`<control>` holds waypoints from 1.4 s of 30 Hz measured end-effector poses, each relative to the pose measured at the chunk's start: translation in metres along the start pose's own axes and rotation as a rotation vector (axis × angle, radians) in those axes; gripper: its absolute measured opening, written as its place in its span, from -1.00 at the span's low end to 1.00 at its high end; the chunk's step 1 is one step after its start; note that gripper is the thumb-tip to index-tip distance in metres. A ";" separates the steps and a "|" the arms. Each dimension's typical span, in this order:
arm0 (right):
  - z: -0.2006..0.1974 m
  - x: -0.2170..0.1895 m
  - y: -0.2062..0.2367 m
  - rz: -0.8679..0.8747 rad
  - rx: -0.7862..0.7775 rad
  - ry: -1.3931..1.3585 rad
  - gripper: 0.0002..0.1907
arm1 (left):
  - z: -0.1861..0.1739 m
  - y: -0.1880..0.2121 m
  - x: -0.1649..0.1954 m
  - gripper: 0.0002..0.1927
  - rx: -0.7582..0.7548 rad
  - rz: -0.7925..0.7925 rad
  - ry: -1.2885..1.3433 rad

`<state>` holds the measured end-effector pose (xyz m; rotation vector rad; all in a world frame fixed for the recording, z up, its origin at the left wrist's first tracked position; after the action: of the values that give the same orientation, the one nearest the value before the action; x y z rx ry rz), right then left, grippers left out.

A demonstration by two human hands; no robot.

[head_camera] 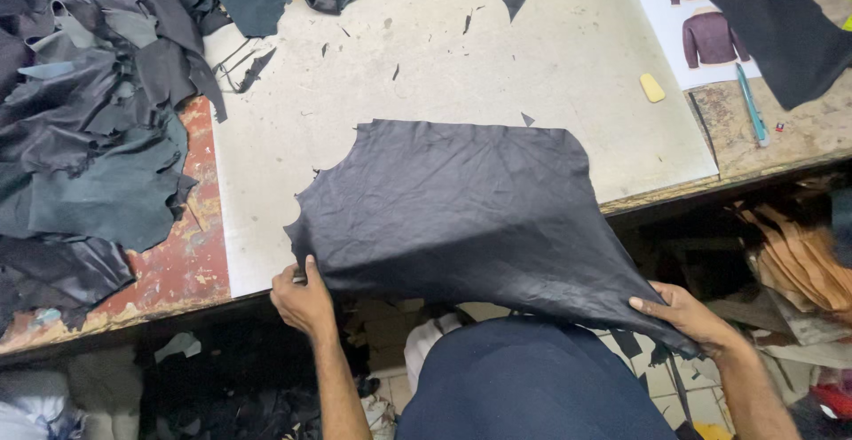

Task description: The person places a paper pattern on a large piece of black fabric, aligns it, and cuts along the pattern's edges using a rotary cutter. They then remove the cut piece and set it aside, repeating the process with another fabric piece.

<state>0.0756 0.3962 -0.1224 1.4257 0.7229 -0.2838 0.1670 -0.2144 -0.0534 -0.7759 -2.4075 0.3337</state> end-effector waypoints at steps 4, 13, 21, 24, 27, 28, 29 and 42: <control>0.000 0.001 0.000 -0.039 -0.070 0.043 -0.51 | 0.005 -0.020 0.002 -0.48 -0.033 0.172 0.014; -0.020 -0.106 -0.007 -0.302 -0.306 0.215 -0.66 | 0.038 -0.101 0.067 -0.70 -1.128 -0.006 0.517; -0.010 -0.330 0.034 -0.903 -0.280 -0.558 -0.70 | -0.046 -0.225 0.219 -0.85 -0.665 -0.050 1.395; -0.003 -0.368 0.049 -0.987 -0.264 -0.555 -0.67 | -0.075 -0.245 0.232 -0.82 -0.513 -0.034 1.442; 0.008 -0.384 0.041 -0.974 -0.153 -0.438 -0.72 | -0.079 -0.248 0.221 -0.85 -0.374 -0.052 1.379; 0.012 -0.385 0.035 -0.952 -0.046 -0.347 -0.74 | -0.075 -0.247 0.215 -0.86 -0.324 -0.055 1.353; 0.016 -0.385 0.028 -0.924 0.060 -0.258 -0.76 | -0.072 -0.243 0.209 -0.87 -0.252 0.026 1.299; 0.025 -0.286 -0.026 -0.791 0.493 0.508 -0.54 | -0.013 -0.080 0.087 -0.77 -0.327 -0.330 0.509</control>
<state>-0.1492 0.3011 0.0298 1.6320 1.7261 -0.7649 0.0811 -0.2256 0.0275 -0.5030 -2.0670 -0.3581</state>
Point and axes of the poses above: each hand's wrist, its own y-axis away from the middle knuckle, its own z-axis out of the palm, x = y × z, the point moved 3 cm from there along -y, towards the middle knuckle, and after that the axes turned 4 degrees about -y, right-handed, at the moved point
